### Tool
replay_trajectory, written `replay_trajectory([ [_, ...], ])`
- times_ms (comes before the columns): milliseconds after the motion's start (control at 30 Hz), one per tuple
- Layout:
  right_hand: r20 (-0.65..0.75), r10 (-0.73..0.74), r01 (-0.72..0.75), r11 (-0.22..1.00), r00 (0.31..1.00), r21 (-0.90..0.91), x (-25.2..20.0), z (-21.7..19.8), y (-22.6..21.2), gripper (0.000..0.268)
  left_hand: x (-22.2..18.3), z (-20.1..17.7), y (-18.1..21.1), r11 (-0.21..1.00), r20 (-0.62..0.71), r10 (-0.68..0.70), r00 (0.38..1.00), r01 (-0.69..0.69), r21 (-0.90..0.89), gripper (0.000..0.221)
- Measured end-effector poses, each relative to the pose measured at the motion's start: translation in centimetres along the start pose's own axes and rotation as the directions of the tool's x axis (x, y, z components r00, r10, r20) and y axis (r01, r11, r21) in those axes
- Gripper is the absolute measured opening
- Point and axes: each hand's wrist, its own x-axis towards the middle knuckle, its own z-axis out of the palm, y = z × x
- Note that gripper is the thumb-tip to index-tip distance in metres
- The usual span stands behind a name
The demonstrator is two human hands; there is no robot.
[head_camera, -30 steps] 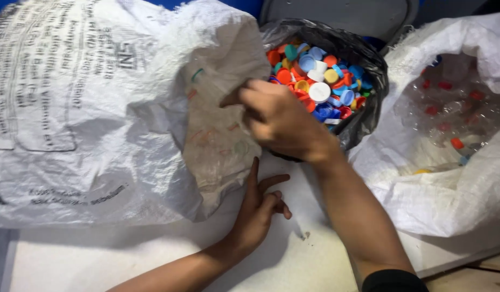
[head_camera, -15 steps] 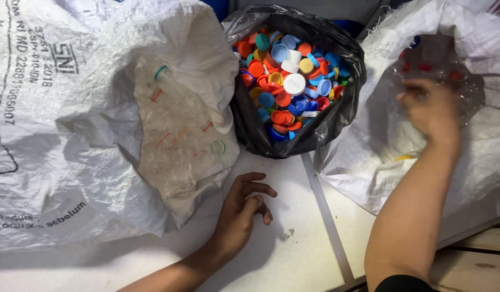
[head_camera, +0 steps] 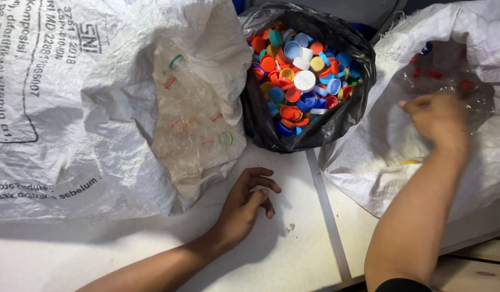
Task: Sorting plastic bottle caps and bottles into different bags for recycling.
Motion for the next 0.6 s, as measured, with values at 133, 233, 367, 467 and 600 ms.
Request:
replay_trajectory([
  [133, -0.128, -0.395, 0.400, 0.916, 0.910, 0.014, -9.8, -8.2, -8.3, 0.033, -0.4, 0.3, 0.0, 0.996, 0.011, 0.060, 0.998, -0.061, 0.072, 0.036],
  [233, -0.072, -0.552, 0.553, 0.833, 0.831, -0.003, -15.4, -10.8, -12.8, 0.033, -0.5, 0.1, 0.3, 0.993, 0.049, 0.081, 0.996, -0.085, 0.087, 0.040],
  [367, 0.092, -0.881, 0.852, 0.473, 0.464, 0.225, -19.6, -9.4, -16.0, 0.030, -0.7, -0.1, 0.4, 0.988, 0.123, 0.152, 0.981, -0.148, -0.045, 0.051],
  [467, 0.266, -0.948, 0.844, 0.281, 0.172, 0.456, -20.7, -6.5, -18.0, 0.024, -0.9, -0.6, -0.4, 0.983, 0.104, 0.161, 0.981, -0.150, -0.106, 0.054],
  [600, 0.422, -0.905, 0.767, 0.235, -0.051, 0.596, -20.5, -5.1, -19.5, 0.024, -0.2, -0.9, -1.9, 0.983, -0.025, 0.144, 0.989, -0.140, 0.119, 0.040],
])
